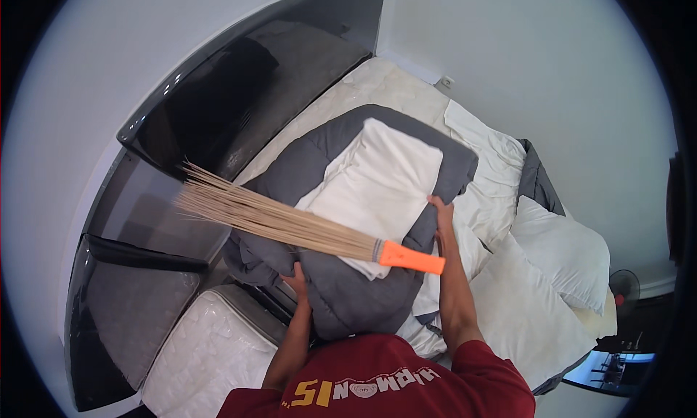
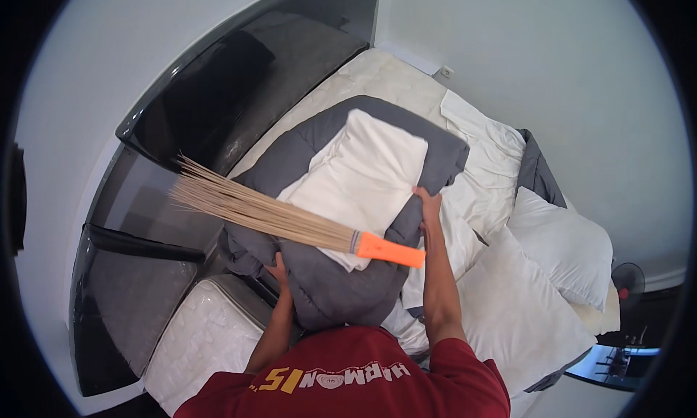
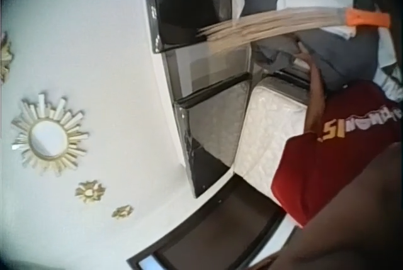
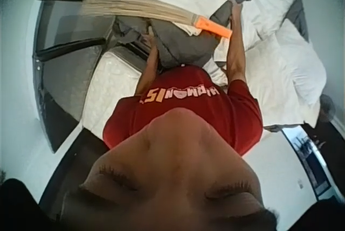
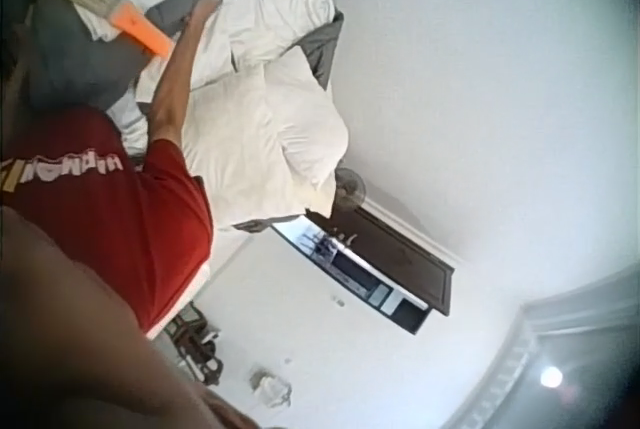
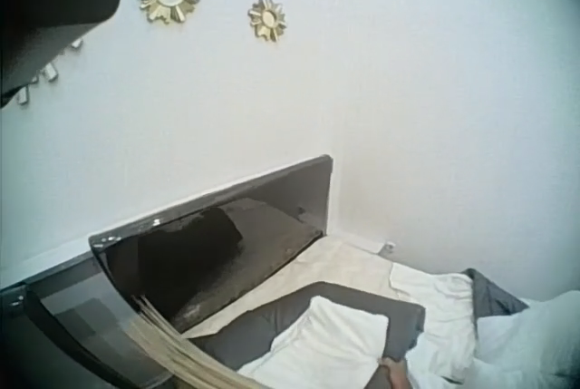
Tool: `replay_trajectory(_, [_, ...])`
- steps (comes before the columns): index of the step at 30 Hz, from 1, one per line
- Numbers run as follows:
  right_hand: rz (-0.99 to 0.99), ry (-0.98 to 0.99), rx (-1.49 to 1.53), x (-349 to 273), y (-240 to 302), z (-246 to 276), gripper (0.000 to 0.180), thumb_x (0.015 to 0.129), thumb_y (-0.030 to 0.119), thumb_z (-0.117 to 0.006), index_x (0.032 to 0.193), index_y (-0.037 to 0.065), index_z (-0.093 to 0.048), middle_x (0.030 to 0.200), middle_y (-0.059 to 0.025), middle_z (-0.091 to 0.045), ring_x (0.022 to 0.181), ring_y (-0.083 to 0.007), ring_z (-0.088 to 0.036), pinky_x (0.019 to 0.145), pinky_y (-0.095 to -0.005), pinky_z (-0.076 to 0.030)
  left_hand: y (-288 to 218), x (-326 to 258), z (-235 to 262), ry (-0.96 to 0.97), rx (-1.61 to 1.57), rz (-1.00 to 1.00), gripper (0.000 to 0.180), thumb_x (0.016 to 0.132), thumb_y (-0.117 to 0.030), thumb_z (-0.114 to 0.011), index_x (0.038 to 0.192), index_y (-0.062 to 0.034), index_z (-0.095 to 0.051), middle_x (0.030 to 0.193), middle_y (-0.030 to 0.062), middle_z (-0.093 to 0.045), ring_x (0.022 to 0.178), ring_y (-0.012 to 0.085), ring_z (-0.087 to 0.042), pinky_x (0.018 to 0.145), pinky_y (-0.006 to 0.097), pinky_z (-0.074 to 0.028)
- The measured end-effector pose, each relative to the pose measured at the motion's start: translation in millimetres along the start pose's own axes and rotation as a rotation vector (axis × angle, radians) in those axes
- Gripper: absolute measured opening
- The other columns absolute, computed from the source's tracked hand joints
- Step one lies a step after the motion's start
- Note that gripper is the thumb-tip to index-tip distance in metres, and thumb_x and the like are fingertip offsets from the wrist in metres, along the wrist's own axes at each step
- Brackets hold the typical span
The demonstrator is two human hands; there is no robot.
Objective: Folding a white sheet and then dusting a mattress with a rib broom.
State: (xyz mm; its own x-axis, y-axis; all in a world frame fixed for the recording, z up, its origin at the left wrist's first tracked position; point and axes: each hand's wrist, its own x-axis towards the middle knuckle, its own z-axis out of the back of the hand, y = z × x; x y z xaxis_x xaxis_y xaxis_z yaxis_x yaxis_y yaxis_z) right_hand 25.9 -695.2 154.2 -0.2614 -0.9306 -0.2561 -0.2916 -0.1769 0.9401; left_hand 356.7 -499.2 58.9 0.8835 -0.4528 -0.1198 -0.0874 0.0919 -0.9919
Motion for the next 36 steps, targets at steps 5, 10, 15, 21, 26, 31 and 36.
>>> replay_trajectory(5, [0.254, 0.032, 0.025, 20, 87, 8, 0.052, 0.066, 0.017, -0.07, 0.111, -0.005, -0.056, 0.098, -0.0116, -0.062, 0.082, -0.0216, -0.061, 0.076, -0.0314, -0.048, -70, -22, -57, 0.153, -0.27, -0.23, 0.045, 0.084, -0.013, -0.056, 0.121, 0.0097, -0.045, 0.12, 0.0172, -0.052, 0.107, 0.0263, -0.051, 0.094, 0.035, -0.039])
replay_trajectory(10, [0.263, 0.053, 0.094, 35, 129, 30, 0.06, 0.069, 0.019, -0.072, 0.119, -0.006, -0.051, 0.109, -0.0135, -0.059, 0.093, -0.0226, -0.059, 0.083, -0.0328, -0.047, -9, -4, -100, 0.241, -0.442, -0.04, 0.037, 0.087, -0.021, -0.055, 0.115, 0.0041, -0.054, 0.112, 0.0103, -0.056, 0.093, 0.019, -0.056, 0.08, 0.033, -0.047])
replay_trajectory(15, [0.113, -0.12, -0.789, 62, 119, 91, 0.077, 0.075, 0.044, -0.069, 0.125, -0.009, -0.046, 0.118, -0.0224, -0.056, 0.103, -0.0303, -0.058, 0.091, -0.0371, -0.044, -5, 4, -149, 0.47, -0.067, 0.214, 0.073, 0.089, -0.036, -0.058, 0.137, 0.0063, -0.022, 0.135, 0.0175, -0.039, 0.119, 0.0253, -0.042, 0.098, 0.035, -0.036])
replay_trajectory(21, [0.261, 0.528, -1.109, -2, 22, 65, 0.082, 0.076, 0.058, -0.063, 0.139, 0.01, -0.037, 0.139, -0.0218, -0.038, 0.131, -0.0402, -0.032, 0.106, -0.0595, -0.019, 6, 21, -152, 0.623, 0.418, 0.181, 0.109, 0.081, -0.056, -0.058, 0.143, 0.0041, 0.008, 0.147, 0.0267, -0.02, 0.135, 0.0336, -0.029, 0.107, 0.033, -0.026])
replay_trajectory(26, [0.291, 0.498, -1.476, -34, 22, 53, 0.076, 0.067, 0.042, -0.073, 0.135, 0.026, -0.043, 0.131, -0.0152, -0.044, 0.121, -0.0337, -0.043, 0.096, -0.0565, -0.033, -17, -5, -152, 0.62, 0.351, 0.259, 0.098, 0.078, -0.052, -0.065, 0.142, -0.0007, -0.01, 0.139, 0.0235, -0.035, 0.127, 0.0314, -0.039, 0.104, 0.034, -0.03])
replay_trajectory(31, [0.491, 0.523, -1.399, -60, 37, 33, 0.072, 0.064, 0.022, -0.066, 0.13, 0.01, -0.039, 0.101, -0.0205, -0.062, 0.086, -0.0402, -0.061, 0.075, -0.0469, -0.049, -11, 6, -97, 0.728, 0.156, 0.228, 0.074, 0.081, -0.036, -0.069, 0.137, -0.0165, -0.024, 0.099, 0.0087, -0.058, 0.082, 0.0173, -0.056, 0.058, 0.03, -0.045])
replay_trajectory(36, [0.44, 0.623, -1.063, -143, 26, 14, 0.068, 0.077, 0.024, -0.065, 0.135, 0.007, -0.035, 0.109, -0.0259, -0.059, 0.094, -0.0445, -0.059, 0.08, -0.0466, -0.049, 26, -6, 31, 0.295, 0.544, -0.07, 0.061, 0.079, -0.017, -0.068, 0.131, -0.012, -0.038, 0.097, 0.0143, -0.057, 0.086, 0.0242, -0.056, 0.08, 0.035, -0.046])
